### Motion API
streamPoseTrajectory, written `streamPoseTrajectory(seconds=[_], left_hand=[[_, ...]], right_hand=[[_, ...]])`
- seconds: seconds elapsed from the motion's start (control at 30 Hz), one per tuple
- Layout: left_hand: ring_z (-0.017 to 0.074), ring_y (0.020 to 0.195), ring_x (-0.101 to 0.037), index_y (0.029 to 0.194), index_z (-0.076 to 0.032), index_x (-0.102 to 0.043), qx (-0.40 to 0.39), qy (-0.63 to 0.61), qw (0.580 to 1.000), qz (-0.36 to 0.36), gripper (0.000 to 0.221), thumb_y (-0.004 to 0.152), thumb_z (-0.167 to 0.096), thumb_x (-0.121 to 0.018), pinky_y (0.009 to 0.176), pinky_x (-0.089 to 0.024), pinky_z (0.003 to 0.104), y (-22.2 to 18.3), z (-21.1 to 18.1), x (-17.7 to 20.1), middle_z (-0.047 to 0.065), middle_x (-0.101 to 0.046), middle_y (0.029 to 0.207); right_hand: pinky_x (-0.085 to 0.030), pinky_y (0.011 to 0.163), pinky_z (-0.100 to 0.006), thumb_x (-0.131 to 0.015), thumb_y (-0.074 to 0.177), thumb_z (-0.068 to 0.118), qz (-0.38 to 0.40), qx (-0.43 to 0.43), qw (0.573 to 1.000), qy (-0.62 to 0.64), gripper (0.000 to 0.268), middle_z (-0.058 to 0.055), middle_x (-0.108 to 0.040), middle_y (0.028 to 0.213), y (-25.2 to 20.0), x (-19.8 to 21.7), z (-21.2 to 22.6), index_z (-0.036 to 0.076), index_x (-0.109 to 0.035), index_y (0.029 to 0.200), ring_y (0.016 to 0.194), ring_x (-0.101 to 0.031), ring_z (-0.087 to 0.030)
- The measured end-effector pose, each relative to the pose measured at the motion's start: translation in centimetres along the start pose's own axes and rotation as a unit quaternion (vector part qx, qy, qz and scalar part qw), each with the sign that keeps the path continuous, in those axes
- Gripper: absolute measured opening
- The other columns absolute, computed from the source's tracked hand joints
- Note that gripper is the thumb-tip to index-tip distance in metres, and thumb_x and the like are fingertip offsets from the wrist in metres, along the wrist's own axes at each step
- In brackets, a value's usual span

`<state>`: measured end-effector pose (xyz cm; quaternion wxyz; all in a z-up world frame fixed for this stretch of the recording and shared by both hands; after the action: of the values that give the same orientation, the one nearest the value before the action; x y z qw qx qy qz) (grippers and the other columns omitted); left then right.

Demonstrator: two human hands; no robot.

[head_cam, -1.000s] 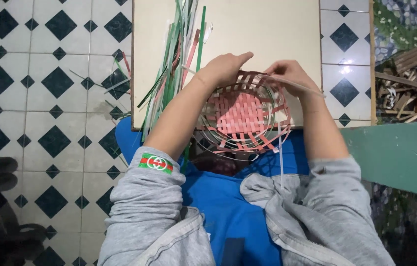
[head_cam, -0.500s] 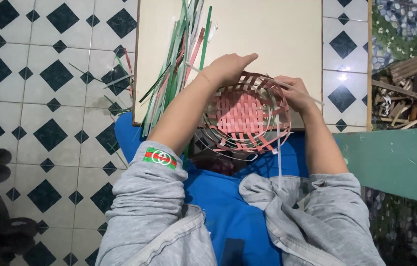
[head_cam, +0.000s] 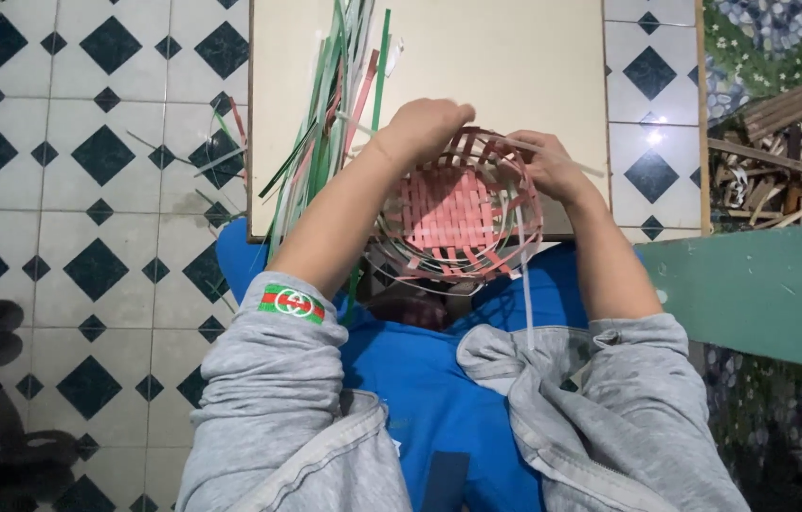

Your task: Weaving a small basket using thin colored plastic strips.

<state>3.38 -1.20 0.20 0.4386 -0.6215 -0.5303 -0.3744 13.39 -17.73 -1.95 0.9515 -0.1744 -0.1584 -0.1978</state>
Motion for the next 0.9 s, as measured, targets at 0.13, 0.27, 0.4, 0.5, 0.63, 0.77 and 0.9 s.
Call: streamPoseTrajectory(seconds=[0.13, 0.27, 0.4, 0.5, 0.63, 0.77, 0.9], left_hand=[[0.0324, 0.083, -0.064, 0.120, -0.005, -0.058, 0.051, -0.074, 0.996, 0.005, 0.042, 0.083, 0.014, -0.051, 0.066, -0.052, 0.044, -0.3, 0.4, 0.6, 0.016, -0.067, 0.101], [0.0311, 0.095, -0.063, 0.126, -0.006, -0.056, 0.061, -0.116, 0.991, 0.018, 0.054, 0.080, 0.020, -0.045, 0.075, -0.052, 0.041, -1.1, 0.2, 1.2, 0.014, -0.062, 0.116], [0.0334, 0.097, -0.062, 0.129, -0.008, -0.053, 0.084, -0.116, 0.989, 0.029, 0.059, 0.078, 0.021, -0.042, 0.075, -0.052, 0.044, -0.8, 0.9, 0.7, 0.018, -0.063, 0.116], [0.0342, 0.097, -0.062, 0.131, -0.006, -0.049, 0.078, -0.114, 0.990, 0.018, 0.056, 0.081, 0.019, -0.040, 0.077, -0.051, 0.044, -0.5, 1.2, 0.1, 0.020, -0.063, 0.115], [0.0332, 0.096, -0.062, 0.132, -0.005, -0.047, 0.087, -0.126, 0.988, 0.020, 0.055, 0.084, 0.020, -0.035, 0.077, -0.052, 0.043, -1.1, 0.6, 1.0, 0.020, -0.062, 0.114], [0.0321, 0.090, -0.064, 0.130, -0.004, -0.048, 0.072, -0.115, 0.991, -0.006, 0.045, 0.088, 0.012, -0.044, 0.076, -0.053, 0.042, -0.8, 0.6, 0.3, 0.019, -0.066, 0.109], [0.0358, 0.091, -0.063, 0.129, -0.006, -0.049, 0.069, -0.117, 0.991, -0.018, 0.047, 0.086, 0.012, -0.042, 0.075, -0.051, 0.045, -1.1, 1.0, 0.2, 0.022, -0.064, 0.108]], right_hand=[[-0.048, 0.078, -0.029, -0.079, 0.074, 0.023, -0.009, 0.024, 0.999, 0.045, 0.033, -0.007, -0.066, 0.098, -0.5, -0.5, -0.2, 0.006, -0.066, 0.099, 0.091, -0.060, -0.017], [-0.058, 0.072, -0.027, -0.071, 0.078, 0.003, -0.139, 0.035, 0.978, 0.153, 0.027, -0.008, -0.067, 0.098, -1.0, 0.7, -1.7, 0.007, -0.067, 0.104, 0.083, -0.066, -0.017], [-0.055, 0.067, -0.018, -0.057, 0.090, -0.006, -0.479, 0.053, 0.866, 0.131, 0.026, -0.004, -0.070, 0.100, -5.8, 4.8, 0.5, 0.012, -0.068, 0.104, 0.082, -0.064, -0.010], [-0.056, 0.073, -0.030, -0.054, 0.089, -0.018, -0.499, 0.339, 0.796, -0.056, 0.016, -0.018, -0.058, 0.097, -10.8, 5.0, 6.6, -0.009, -0.063, 0.097, 0.089, -0.057, -0.027], [-0.051, 0.056, -0.029, -0.058, 0.096, -0.012, -0.249, 0.318, 0.896, -0.184, 0.018, -0.016, -0.059, 0.097, -10.5, -1.9, 14.0, -0.001, -0.058, 0.111, 0.072, -0.057, -0.021], [-0.045, 0.066, -0.047, -0.055, 0.070, 0.009, 0.100, -0.162, 0.876, -0.444, 0.086, -0.016, -0.060, 0.109, -5.8, -7.7, 12.5, 0.005, -0.023, 0.150, 0.093, -0.060, -0.036], [-0.045, 0.055, -0.045, -0.061, 0.059, 0.003, 0.126, -0.170, 0.842, -0.496, 0.115, -0.024, -0.069, 0.079, -4.5, -8.7, 12.8, -0.010, 0.006, 0.151, 0.075, -0.064, -0.040]])
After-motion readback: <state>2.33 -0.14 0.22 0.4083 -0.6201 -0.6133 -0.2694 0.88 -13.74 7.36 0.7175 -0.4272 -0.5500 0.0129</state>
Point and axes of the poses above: each hand's wrist, its own y-axis towards the middle knuckle, its own x-axis out of the back of the hand, z = x × y, the point moved 4 cm from there along y, towards the middle knuckle
